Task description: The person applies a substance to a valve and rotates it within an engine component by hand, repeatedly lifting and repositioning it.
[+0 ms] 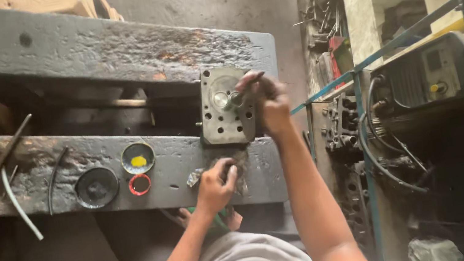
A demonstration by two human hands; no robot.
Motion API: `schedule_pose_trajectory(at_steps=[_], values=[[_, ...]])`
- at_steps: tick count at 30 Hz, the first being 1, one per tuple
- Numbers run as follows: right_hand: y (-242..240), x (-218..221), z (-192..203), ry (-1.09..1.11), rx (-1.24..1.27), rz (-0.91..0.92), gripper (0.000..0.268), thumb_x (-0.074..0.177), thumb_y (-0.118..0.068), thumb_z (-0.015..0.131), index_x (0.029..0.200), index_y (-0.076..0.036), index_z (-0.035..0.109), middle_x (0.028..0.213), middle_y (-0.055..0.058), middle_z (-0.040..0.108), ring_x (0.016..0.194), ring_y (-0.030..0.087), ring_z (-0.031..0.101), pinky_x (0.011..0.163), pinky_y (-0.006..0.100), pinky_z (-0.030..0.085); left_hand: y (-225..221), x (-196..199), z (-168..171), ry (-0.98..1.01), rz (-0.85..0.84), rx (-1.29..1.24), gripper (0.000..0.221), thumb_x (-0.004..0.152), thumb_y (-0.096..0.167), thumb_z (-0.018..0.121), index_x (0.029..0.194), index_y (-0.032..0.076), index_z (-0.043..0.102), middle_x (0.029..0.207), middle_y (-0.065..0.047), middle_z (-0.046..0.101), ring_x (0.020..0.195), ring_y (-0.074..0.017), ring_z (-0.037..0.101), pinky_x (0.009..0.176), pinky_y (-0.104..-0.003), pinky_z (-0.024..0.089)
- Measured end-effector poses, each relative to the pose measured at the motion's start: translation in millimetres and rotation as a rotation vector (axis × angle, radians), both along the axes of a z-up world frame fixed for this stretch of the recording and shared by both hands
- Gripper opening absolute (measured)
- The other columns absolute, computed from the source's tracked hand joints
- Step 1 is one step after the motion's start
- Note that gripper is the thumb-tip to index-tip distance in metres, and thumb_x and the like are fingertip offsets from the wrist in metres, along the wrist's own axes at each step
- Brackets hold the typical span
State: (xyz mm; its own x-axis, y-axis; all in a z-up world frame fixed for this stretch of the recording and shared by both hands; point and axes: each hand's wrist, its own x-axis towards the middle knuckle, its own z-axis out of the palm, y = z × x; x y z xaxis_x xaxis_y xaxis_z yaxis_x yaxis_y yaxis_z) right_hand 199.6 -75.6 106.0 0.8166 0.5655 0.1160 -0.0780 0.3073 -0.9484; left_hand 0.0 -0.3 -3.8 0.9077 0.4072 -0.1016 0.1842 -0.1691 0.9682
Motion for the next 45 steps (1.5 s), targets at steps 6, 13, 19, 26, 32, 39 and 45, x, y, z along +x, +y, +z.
schedule_pose_trajectory(at_steps=[6,13,19,26,32,39,45], values=[[-3.6,8.0,-8.0,-0.139,-0.055,-0.09,0.026,0.092,0.016,0.083,0.099,0.0,0.063,0.095,0.005,0.064,0.084,0.01,0.06,0.075,0.025,0.057,-0.7,-0.1,4.5,-0.138,-0.011,-0.023,0.022,0.094,0.019,0.065,0.108,0.004,0.069,0.086,-0.015,0.075,0.074,-0.0232,0.075,0.069,-0.035,0.057],[-11.3,-11.5,-8.7,-0.219,-0.159,-0.091,0.018,0.093,0.011,0.066,0.11,0.005,0.072,0.109,0.007,0.069,0.099,0.016,0.066,0.088,0.028,0.055,-6.6,-12.8,-0.6,-0.157,-0.018,0.079,0.022,0.093,0.019,0.066,0.109,0.004,0.07,0.093,-0.018,0.075,0.084,-0.0306,0.075,0.073,-0.038,0.058],[-10.5,-17.3,-7.5,-0.193,-0.034,-0.058,0.025,0.095,0.002,0.068,0.119,0.007,0.068,0.122,0.016,0.066,0.108,0.022,0.067,0.094,0.034,0.056,8.3,-14.7,25.0,-0.018,-0.1,-0.108,0.027,0.092,0.021,0.065,0.114,0.006,0.07,0.096,-0.014,0.075,0.083,-0.0286,0.075,0.072,-0.037,0.057],[-16.1,-9.6,-6.3,-0.604,-0.244,-0.091,0.023,0.102,-0.007,0.067,0.124,-0.004,0.064,0.121,0.009,0.068,0.119,0.024,0.066,0.109,0.038,0.052,31.6,-42.0,29.4,0.091,-0.133,0.489,0.054,0.082,0.03,0.078,0.126,0.004,0.06,0.112,-0.016,0.063,0.104,-0.0367,0.059,0.091,-0.047,0.049],[-32.7,57.2,-5.9,0.755,0.495,-0.759,0.025,0.102,-0.035,0.062,0.105,-0.01,0.065,0.085,0.001,0.064,0.076,0.017,0.061,0.075,0.034,0.051,31.7,-55.5,19.9,0.043,-0.079,0.723,0.03,0.076,0.021,0.075,0.104,0.009,0.071,0.114,-0.01,0.065,0.106,-0.0354,0.055,0.091,-0.05,0.044],[-82.3,3.4,15.0,0.525,0.306,-0.629,0.027,0.105,-0.034,0.056,0.105,-0.01,0.066,0.081,0.0,0.06,0.072,0.014,0.056,0.068,0.033,0.049,45.4,-8.5,68.5,0.122,0.276,0.105,0.036,0.096,0.029,0.073,0.081,-0.001,0.06,0.075,-0.02,0.062,0.068,-0.035,0.059,0.069,-0.042,0.052],[-104.6,-28.4,10.5,0.526,0.273,-0.681,0.023,0.105,-0.032,0.061,0.104,-0.009,0.065,0.079,0.0,0.057,0.071,0.014,0.055,0.068,0.032,0.047,34.7,90.7,57.5,-0.109,0.325,0.63,0.025,0.094,0.029,0.067,0.096,0.004,0.069,0.103,-0.017,0.064,0.091,-0.031,0.061,0.081,-0.044,0.05]])
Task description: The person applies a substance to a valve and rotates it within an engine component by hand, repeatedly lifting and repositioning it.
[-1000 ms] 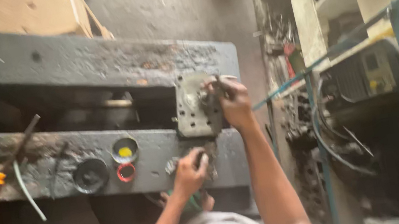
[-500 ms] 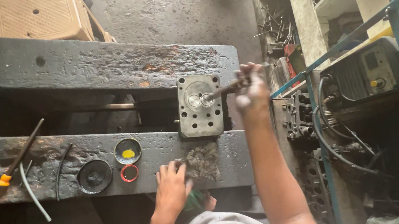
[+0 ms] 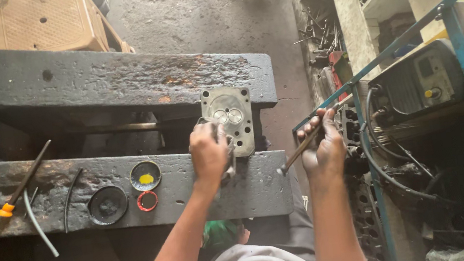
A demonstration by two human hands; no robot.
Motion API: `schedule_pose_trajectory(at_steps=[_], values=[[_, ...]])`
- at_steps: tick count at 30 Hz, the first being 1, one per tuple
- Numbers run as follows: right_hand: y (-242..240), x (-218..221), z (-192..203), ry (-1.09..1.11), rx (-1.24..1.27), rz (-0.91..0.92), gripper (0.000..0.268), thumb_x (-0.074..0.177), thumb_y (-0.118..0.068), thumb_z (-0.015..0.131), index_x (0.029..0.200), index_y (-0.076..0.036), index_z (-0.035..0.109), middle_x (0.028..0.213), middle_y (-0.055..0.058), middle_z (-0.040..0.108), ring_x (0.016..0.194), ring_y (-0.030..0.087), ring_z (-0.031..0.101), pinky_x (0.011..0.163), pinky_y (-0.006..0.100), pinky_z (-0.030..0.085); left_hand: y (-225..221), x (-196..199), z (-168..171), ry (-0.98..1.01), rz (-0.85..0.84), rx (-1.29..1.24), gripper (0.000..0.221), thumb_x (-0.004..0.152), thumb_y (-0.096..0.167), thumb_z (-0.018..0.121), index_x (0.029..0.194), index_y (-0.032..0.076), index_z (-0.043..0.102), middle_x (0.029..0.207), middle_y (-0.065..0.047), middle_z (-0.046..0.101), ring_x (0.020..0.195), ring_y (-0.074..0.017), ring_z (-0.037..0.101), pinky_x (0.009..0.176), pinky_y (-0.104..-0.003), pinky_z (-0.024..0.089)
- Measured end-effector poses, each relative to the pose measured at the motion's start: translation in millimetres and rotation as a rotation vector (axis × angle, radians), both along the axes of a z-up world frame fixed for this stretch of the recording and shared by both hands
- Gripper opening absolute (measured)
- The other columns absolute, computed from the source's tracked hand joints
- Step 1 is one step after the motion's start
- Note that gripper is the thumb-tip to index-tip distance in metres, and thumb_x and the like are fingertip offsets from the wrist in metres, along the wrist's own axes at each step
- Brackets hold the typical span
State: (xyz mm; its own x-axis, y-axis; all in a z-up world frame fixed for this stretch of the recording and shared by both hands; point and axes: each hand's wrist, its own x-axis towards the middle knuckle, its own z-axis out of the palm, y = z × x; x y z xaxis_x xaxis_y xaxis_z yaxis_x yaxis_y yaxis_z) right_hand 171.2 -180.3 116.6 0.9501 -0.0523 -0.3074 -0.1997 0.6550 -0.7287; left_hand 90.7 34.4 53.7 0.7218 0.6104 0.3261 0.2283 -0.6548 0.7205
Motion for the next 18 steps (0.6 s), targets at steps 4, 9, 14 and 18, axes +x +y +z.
schedule_pose_trajectory(at_steps=[4,9,14,18], values=[[-18.9,-6.4,-2.0,-0.021,-0.016,-0.018,0.024,0.104,-0.032,0.061,0.106,-0.008,0.065,0.078,0.001,0.057,0.071,0.014,0.055,0.068,0.033,0.048,-12.1,16.5,-14.5,0.426,-0.189,0.27,0.047,0.104,0.049,0.052,0.112,0.006,0.069,0.12,-0.016,0.051,0.108,-0.0326,0.048,0.095,-0.048,0.04],[-30.1,-11.6,-3.4,-0.05,-0.058,-0.032,0.026,0.104,-0.032,0.061,0.106,-0.006,0.065,0.078,0.002,0.057,0.072,0.015,0.055,0.068,0.034,0.048,-19.7,8.2,-20.5,0.5,-0.11,0.462,0.045,0.099,0.044,0.044,0.122,0.012,0.065,0.128,-0.01,0.045,0.118,-0.0284,0.04,0.097,-0.046,0.035],[-15.5,-14.6,3.1,-0.057,-0.052,0.002,0.025,0.105,-0.029,0.059,0.106,-0.005,0.064,0.078,0.003,0.057,0.072,0.016,0.055,0.067,0.033,0.048,-9.5,17.9,-8.9,0.578,-0.216,0.425,0.047,0.105,0.046,0.039,0.121,0.011,0.065,0.126,-0.011,0.041,0.119,-0.0287,0.037,0.1,-0.05,0.033],[-3.5,-20.0,12.5,-0.145,0.004,0.055,0.021,0.107,-0.023,0.058,0.107,-0.003,0.064,0.079,0.006,0.057,0.072,0.018,0.055,0.068,0.032,0.049,-22.8,11.9,-8.6,0.481,-0.154,0.494,0.048,0.098,0.047,0.045,0.117,0.008,0.065,0.125,-0.012,0.042,0.119,-0.032,0.037,0.099,-0.049,0.032]])
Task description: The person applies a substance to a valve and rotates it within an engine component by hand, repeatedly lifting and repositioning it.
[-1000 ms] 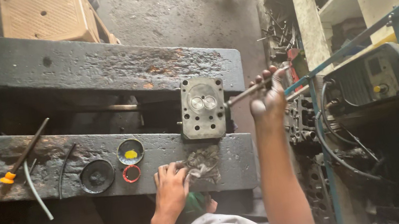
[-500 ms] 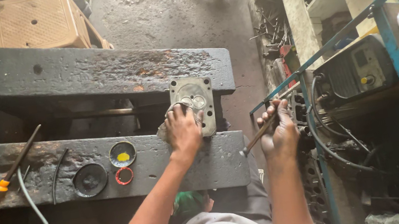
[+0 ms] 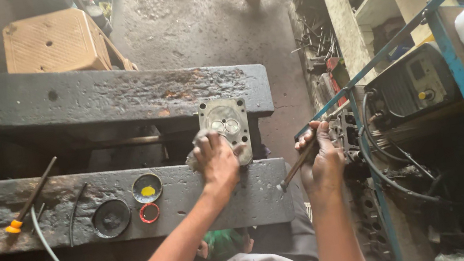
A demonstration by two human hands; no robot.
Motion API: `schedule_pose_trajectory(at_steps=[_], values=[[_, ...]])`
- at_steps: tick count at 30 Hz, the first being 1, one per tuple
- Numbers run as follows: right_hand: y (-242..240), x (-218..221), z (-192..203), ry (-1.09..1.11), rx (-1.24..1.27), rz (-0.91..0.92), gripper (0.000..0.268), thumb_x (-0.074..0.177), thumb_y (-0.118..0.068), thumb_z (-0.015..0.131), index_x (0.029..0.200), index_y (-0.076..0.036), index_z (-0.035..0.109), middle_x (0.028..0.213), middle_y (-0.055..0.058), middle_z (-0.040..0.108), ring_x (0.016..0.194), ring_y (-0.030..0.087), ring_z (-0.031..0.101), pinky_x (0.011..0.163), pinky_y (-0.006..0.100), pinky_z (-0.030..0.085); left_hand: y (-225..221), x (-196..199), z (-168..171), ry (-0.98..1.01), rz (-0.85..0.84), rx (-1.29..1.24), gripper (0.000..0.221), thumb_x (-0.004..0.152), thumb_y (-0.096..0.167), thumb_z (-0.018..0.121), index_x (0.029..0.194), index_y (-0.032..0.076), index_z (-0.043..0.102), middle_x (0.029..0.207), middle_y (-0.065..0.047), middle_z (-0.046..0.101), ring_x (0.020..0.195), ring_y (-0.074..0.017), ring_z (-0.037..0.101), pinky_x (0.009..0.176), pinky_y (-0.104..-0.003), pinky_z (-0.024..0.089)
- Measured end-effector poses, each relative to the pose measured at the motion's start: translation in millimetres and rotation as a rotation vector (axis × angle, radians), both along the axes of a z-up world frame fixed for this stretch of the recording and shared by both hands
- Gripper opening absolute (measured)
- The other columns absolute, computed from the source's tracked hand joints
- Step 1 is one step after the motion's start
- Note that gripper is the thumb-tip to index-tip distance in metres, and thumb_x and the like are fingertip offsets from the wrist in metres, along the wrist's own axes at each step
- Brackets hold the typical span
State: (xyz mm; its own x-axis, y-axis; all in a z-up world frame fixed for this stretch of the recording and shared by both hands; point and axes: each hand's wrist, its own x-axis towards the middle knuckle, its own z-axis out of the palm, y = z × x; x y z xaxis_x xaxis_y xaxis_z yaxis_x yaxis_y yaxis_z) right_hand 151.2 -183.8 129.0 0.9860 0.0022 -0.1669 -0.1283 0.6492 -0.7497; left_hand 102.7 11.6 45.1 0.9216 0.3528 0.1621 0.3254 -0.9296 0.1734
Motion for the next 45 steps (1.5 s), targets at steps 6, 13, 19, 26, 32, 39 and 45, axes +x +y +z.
schedule_pose_trajectory(at_steps=[6,13,19,26,32,39,45], values=[[14.6,-11.8,13.1,-0.099,-0.014,0.027,0.012,0.103,-0.011,0.059,0.11,-0.002,0.064,0.086,0.008,0.061,0.08,0.019,0.059,0.075,0.034,0.051,10.5,4.0,-19.9,0.111,-0.005,0.138,0.04,0.103,0.035,0.049,0.131,0.01,0.063,0.134,-0.01,0.038,0.123,-0.0279,0.035,0.103,-0.046,0.031],[28.3,-10.1,30.6,-0.334,0.058,0.291,0.036,0.103,-0.039,0.05,0.083,-0.01,0.054,0.075,0.003,0.047,0.074,0.015,0.048,0.076,0.031,0.043,13.6,12.5,2.2,0.13,-0.002,-0.034,0.051,0.103,0.05,0.049,0.124,0.006,0.061,0.14,-0.013,0.029,0.131,-0.0308,0.026,0.106,-0.057,0.027],[74.6,15.0,30.8,-0.649,-0.09,0.346,0.049,0.108,-0.035,0.043,0.065,-0.014,0.029,0.057,-0.001,0.021,0.054,0.012,0.027,0.058,0.036,0.029,-16.9,-48.5,-11.8,-0.228,0.121,-0.228,0.023,0.095,0.026,0.064,0.092,0.005,0.073,0.138,-0.017,0.053,0.129,-0.0338,0.042,0.105,-0.059,0.034],[155.0,57.7,-20.4,-0.521,0.004,0.554,0.043,0.101,-0.013,0.046,0.062,-0.008,0.029,0.055,0.004,0.026,0.05,0.016,0.026,0.05,0.038,0.024,-34.0,-122.7,-68.4,-0.129,0.041,-0.751,0.028,0.083,0.019,0.075,0.103,0.0,0.069,0.116,-0.023,0.061,0.105,-0.0432,0.061,0.092,-0.05,0.049],[155.4,73.5,-36.8,-0.621,0.089,0.751,0.044,0.102,-0.013,0.044,0.06,-0.007,0.03,0.056,0.002,0.025,0.049,0.016,0.026,0.049,0.036,0.024,-13.8,-120.0,-82.9,-0.134,-0.057,-0.843,0.039,0.084,0.017,0.073,0.115,-0.001,0.06,0.107,-0.026,0.064,0.099,-0.0464,0.063,0.085,-0.053,0.052],[153.2,74.7,-20.3,-0.644,-0.147,1.039,0.042,0.1,-0.015,0.042,0.061,-0.006,0.031,0.054,0.004,0.029,0.049,0.015,0.027,0.05,0.035,0.025,-6.8,-92.9,-104.4,-0.009,-0.038,-0.745,0.019,0.093,0.014,0.058,0.105,-0.001,0.059,0.088,-0.027,0.069,0.085,-0.0474,0.068,0.076,-0.055,0.055],[153.7,88.7,-17.9,-0.458,-0.09,1.036,0.044,0.1,-0.014,0.047,0.059,-0.008,0.032,0.055,0.001,0.028,0.05,0.015,0.027,0.051,0.035,0.026,-7.2,-110.2,-73.6,0.295,-0.051,-0.697,0.033,0.089,0.037,0.068,0.091,0.004,0.073,0.09,-0.025,0.071,0.088,-0.0436,0.07,0.081,-0.054,0.055]])
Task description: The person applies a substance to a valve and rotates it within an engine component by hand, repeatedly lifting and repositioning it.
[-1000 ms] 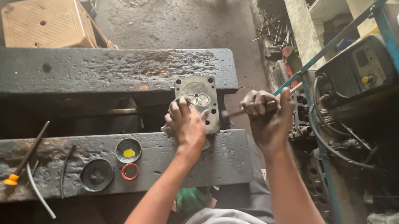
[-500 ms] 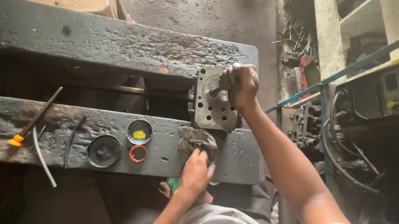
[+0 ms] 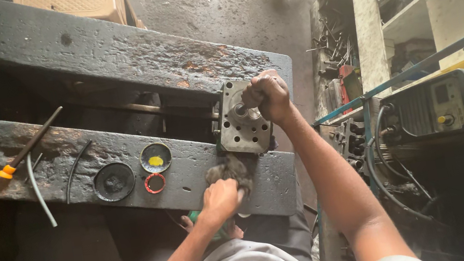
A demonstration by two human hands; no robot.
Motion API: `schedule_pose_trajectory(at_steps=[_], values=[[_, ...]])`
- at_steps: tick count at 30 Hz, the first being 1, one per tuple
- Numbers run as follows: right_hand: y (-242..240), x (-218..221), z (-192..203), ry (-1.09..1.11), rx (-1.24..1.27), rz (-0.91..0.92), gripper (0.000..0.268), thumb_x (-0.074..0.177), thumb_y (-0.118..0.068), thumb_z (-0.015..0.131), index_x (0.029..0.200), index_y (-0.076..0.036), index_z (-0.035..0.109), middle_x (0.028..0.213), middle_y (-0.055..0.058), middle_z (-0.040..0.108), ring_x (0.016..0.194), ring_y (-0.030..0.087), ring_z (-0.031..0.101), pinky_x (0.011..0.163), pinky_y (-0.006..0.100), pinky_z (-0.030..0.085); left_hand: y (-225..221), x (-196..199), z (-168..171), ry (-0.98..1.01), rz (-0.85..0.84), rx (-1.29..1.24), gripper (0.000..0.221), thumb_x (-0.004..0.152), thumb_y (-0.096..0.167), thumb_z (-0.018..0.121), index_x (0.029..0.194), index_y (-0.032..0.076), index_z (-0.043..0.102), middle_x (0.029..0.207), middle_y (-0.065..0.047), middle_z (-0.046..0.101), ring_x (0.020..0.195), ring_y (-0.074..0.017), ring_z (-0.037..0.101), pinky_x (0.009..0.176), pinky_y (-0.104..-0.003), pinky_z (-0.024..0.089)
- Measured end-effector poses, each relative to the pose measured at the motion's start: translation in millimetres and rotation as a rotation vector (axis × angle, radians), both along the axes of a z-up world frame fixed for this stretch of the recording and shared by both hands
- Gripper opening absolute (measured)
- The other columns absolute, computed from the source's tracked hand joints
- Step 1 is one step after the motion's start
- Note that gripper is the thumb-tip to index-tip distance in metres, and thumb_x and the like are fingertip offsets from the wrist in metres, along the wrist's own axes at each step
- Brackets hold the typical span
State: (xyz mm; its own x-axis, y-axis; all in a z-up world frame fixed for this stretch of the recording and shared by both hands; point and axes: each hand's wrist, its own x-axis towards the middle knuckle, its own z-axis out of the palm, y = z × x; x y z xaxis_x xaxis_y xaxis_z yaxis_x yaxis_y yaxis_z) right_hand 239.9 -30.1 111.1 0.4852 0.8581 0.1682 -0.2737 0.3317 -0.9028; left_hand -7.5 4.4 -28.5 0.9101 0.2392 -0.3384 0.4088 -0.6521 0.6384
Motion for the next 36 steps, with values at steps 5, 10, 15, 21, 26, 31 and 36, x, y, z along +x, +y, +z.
schedule_pose_trajectory(at_steps=[5,10,15,21,26,31,36], values=[[1.4,11.8,-7.3,0.176,-0.026,0.028,0.04,0.099,-0.012,0.049,0.061,-0.009,0.037,0.057,-0.001,0.031,0.05,0.015,0.027,0.051,0.035,0.025,-9.8,-10.2,5.9,0.027,-0.048,0.057,0.033,0.09,0.037,0.068,0.097,0.005,0.075,0.091,-0.022,0.073,0.088,-0.041,0.072,0.082,-0.052,0.057],[7.4,-7.8,8.5,-0.037,-0.09,-0.094,0.037,0.107,-0.019,0.054,0.072,-0.009,0.048,0.068,-0.001,0.042,0.063,0.011,0.039,0.06,0.033,0.032,-24.8,-20.7,29.4,0.049,0.185,0.06,0.066,0.09,0.036,0.072,0.142,0.002,0.05,0.084,-0.021,0.073,0.081,-0.0399,0.073,0.075,-0.05,0.059],[-20.6,-66.2,60.8,-0.436,-0.333,-0.363,0.014,0.096,-0.011,0.057,0.107,-0.008,0.066,0.101,-0.002,0.066,0.088,0.012,0.069,0.078,0.027,0.057,-15.5,-33.4,31.3,-0.066,0.058,0.225,0.02,0.093,0.019,0.065,0.109,0.009,0.069,0.109,-0.017,0.071,0.108,-0.0358,0.067,0.095,-0.049,0.052],[-36.9,-69.2,42.5,-0.437,-0.168,-0.609,0.014,0.1,0.004,0.069,0.112,0.002,0.076,0.109,0.012,0.074,0.096,0.018,0.07,0.091,0.032,0.057,4.2,-35.6,5.7,-0.593,-0.169,0.038,0.035,0.072,0.002,0.069,0.108,0.004,0.068,0.131,-0.031,0.054,0.117,-0.0472,0.057,0.098,-0.049,0.048],[-17.8,-54.3,19.2,-0.325,-0.218,-0.506,0.014,0.1,0.005,0.065,0.11,0.001,0.074,0.105,0.011,0.074,0.093,0.016,0.069,0.087,0.032,0.056,0.1,-35.9,8.6,-0.377,-0.113,-0.067,0.037,0.072,0.003,0.075,0.107,0.003,0.062,0.121,-0.029,0.055,0.115,-0.0481,0.055,0.098,-0.052,0.047],[-24.0,-59.2,-1.0,-0.2,-0.148,-0.5,0.015,0.102,0.001,0.06,0.108,-0.002,0.073,0.104,0.007,0.072,0.094,0.014,0.07,0.088,0.03,0.059,-0.7,-42.2,8.8,-0.397,-0.081,-0.132,0.04,0.071,0.004,0.075,0.109,0.005,0.063,0.118,-0.028,0.057,0.115,-0.0474,0.056,0.099,-0.051,0.047],[-25.4,-51.7,-16.1,-0.45,-0.184,-0.569,0.02,0.086,0.009,0.081,0.099,0.002,0.067,0.097,0.009,0.07,0.092,0.016,0.068,0.082,0.033,0.061,8.5,-36.4,19.4,-0.496,-0.115,-0.07,0.05,0.066,0.007,0.081,0.112,0.003,0.063,0.127,-0.034,0.05,0.116,-0.0506,0.052,0.098,-0.052,0.045]])
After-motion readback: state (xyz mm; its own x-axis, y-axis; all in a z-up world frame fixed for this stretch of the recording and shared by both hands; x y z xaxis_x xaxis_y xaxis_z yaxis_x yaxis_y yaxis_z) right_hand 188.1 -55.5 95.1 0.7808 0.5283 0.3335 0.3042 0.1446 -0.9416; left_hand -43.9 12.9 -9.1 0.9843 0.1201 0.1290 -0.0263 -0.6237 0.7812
